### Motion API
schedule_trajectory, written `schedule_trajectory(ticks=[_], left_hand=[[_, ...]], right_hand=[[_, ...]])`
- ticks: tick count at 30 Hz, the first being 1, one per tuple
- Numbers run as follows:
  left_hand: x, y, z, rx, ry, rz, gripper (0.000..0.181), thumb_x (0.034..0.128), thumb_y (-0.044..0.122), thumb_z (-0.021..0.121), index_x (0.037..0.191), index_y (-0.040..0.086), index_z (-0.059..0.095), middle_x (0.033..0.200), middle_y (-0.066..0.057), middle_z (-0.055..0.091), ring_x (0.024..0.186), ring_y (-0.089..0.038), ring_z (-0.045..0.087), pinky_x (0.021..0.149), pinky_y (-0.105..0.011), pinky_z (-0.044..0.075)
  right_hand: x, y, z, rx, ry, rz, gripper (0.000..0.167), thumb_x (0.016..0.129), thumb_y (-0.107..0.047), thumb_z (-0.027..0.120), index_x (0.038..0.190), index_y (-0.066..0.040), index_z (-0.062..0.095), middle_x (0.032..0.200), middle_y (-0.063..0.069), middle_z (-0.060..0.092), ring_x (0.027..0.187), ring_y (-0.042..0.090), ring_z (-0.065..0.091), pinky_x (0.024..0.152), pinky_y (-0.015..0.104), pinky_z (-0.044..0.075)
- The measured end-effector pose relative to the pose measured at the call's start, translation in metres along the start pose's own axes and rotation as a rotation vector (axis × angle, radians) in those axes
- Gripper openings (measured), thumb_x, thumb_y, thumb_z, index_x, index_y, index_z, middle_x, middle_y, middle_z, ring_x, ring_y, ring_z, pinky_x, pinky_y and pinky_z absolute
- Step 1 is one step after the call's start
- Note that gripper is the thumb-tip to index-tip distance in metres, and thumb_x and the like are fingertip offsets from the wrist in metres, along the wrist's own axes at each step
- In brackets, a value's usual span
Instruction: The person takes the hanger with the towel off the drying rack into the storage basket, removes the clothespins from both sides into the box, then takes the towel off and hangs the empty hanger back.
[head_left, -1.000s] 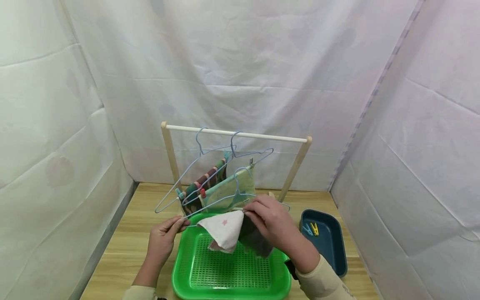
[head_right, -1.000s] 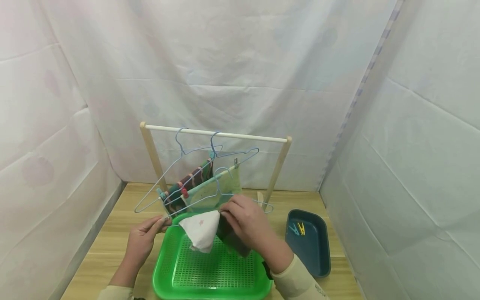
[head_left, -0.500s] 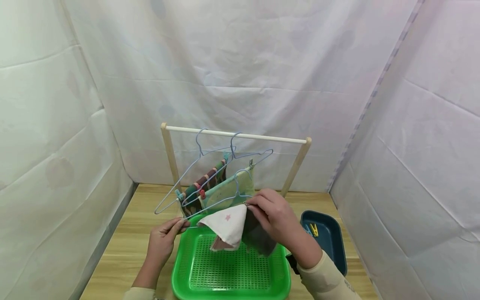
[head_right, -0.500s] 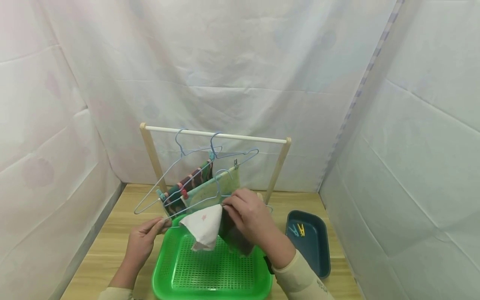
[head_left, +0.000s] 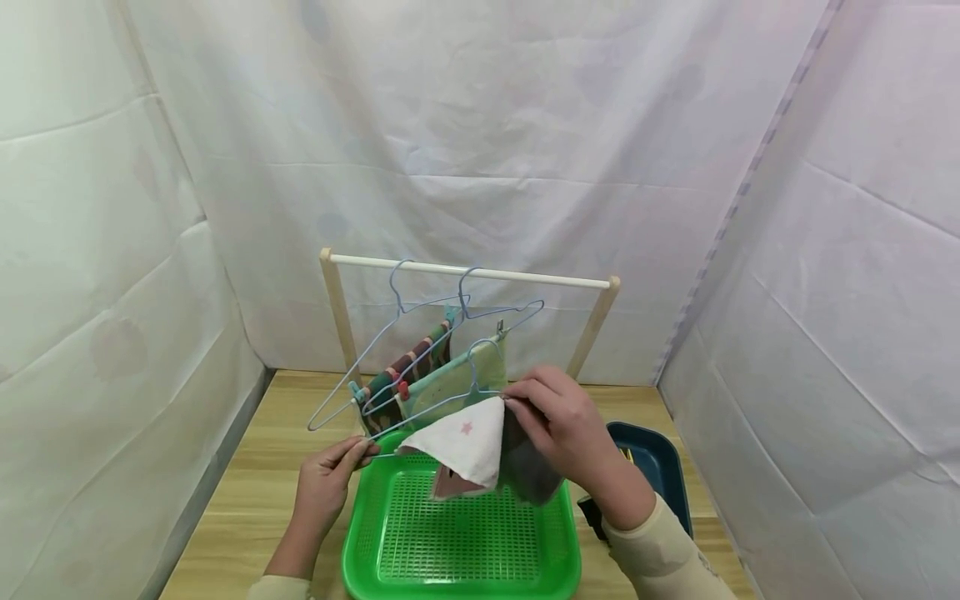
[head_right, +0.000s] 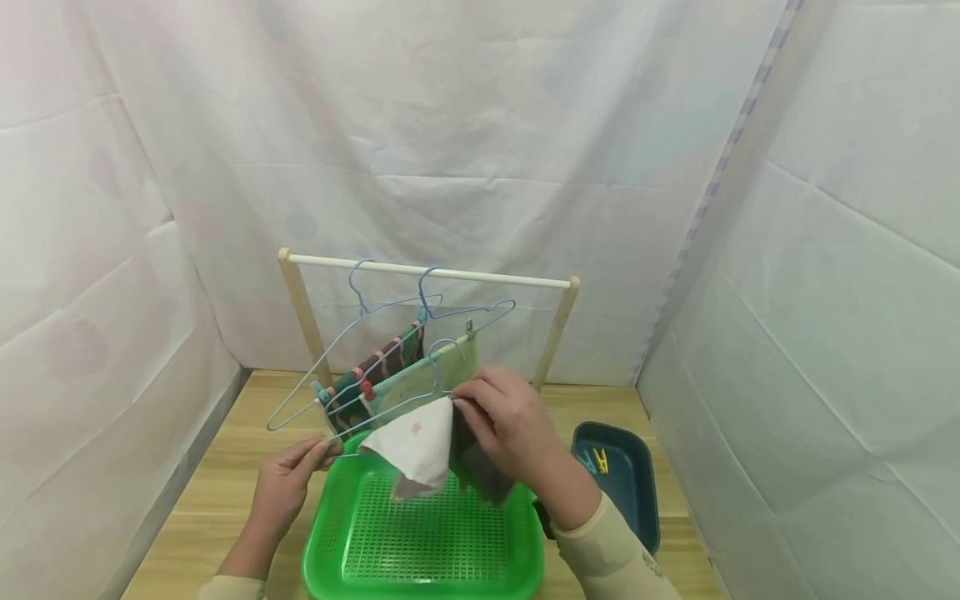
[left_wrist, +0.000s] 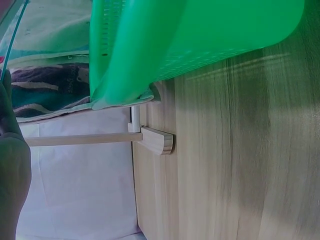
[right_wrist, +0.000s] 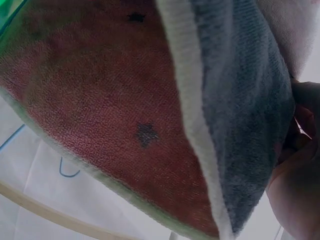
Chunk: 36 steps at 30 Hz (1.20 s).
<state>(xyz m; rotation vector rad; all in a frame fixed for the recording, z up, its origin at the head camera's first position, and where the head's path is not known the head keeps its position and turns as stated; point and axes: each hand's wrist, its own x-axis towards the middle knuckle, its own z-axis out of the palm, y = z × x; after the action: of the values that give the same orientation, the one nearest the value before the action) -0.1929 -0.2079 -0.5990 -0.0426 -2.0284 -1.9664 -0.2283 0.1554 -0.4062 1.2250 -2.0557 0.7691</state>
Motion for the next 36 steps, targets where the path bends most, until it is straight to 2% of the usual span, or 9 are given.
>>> schedule_trajectory(ticks=[5, 12, 18, 25, 31, 36], left_hand=[[0.000, 0.000, 0.000, 0.005, 0.003, -0.002, 0.023, 0.1125, 0.003, 0.064, 0.123, -0.014, 0.076, 0.109, -0.025, 0.081, 0.095, -0.012, 0.082, 0.087, -0.026, 0.067], [0.002, 0.000, -0.001, 0.028, 0.022, -0.011, 0.022, 0.1122, 0.003, 0.065, 0.123, -0.012, 0.077, 0.109, -0.025, 0.081, 0.094, -0.010, 0.081, 0.087, -0.029, 0.068], [0.002, -0.001, -0.002, 0.034, 0.022, -0.002, 0.021, 0.1122, 0.003, 0.065, 0.122, -0.011, 0.078, 0.108, -0.024, 0.081, 0.094, -0.008, 0.081, 0.084, -0.026, 0.068], [0.002, 0.001, -0.001, 0.008, 0.011, 0.012, 0.021, 0.1118, 0.001, 0.065, 0.122, -0.013, 0.077, 0.107, -0.023, 0.081, 0.094, -0.008, 0.081, 0.085, -0.027, 0.068], [0.002, 0.001, -0.001, -0.009, 0.012, 0.020, 0.021, 0.1116, 0.000, 0.065, 0.122, -0.014, 0.076, 0.107, -0.024, 0.081, 0.094, -0.010, 0.082, 0.085, -0.028, 0.068], [0.002, 0.001, -0.002, -0.006, 0.017, 0.013, 0.021, 0.1115, 0.002, 0.066, 0.123, -0.013, 0.077, 0.107, -0.024, 0.081, 0.093, -0.011, 0.082, 0.085, -0.029, 0.068]], right_hand=[[0.001, -0.001, -0.003, 0.010, 0.029, -0.025, 0.020, 0.115, -0.023, 0.065, 0.114, -0.009, 0.079, 0.106, 0.002, 0.069, 0.090, 0.017, 0.063, 0.072, 0.028, 0.056], [0.002, -0.003, -0.008, 0.031, 0.124, -0.098, 0.023, 0.116, -0.020, 0.063, 0.114, -0.004, 0.080, 0.102, 0.003, 0.068, 0.085, 0.017, 0.060, 0.067, 0.025, 0.053], [0.002, -0.005, -0.006, 0.031, 0.120, -0.099, 0.022, 0.116, -0.020, 0.063, 0.113, -0.005, 0.079, 0.101, 0.003, 0.066, 0.085, 0.016, 0.059, 0.067, 0.025, 0.054], [-0.010, -0.003, 0.006, 0.008, 0.035, -0.048, 0.019, 0.115, -0.023, 0.065, 0.111, -0.011, 0.079, 0.104, 0.001, 0.067, 0.088, 0.016, 0.062, 0.070, 0.029, 0.059], [-0.024, 0.002, 0.024, 0.024, -0.076, -0.005, 0.005, 0.110, -0.017, 0.074, 0.112, -0.014, 0.079, 0.109, -0.001, 0.069, 0.096, 0.016, 0.065, 0.079, 0.033, 0.062], [-0.040, 0.006, 0.044, 0.017, -0.149, 0.008, 0.006, 0.106, -0.013, 0.079, 0.112, -0.015, 0.078, 0.108, -0.002, 0.069, 0.097, 0.015, 0.065, 0.082, 0.032, 0.062]])
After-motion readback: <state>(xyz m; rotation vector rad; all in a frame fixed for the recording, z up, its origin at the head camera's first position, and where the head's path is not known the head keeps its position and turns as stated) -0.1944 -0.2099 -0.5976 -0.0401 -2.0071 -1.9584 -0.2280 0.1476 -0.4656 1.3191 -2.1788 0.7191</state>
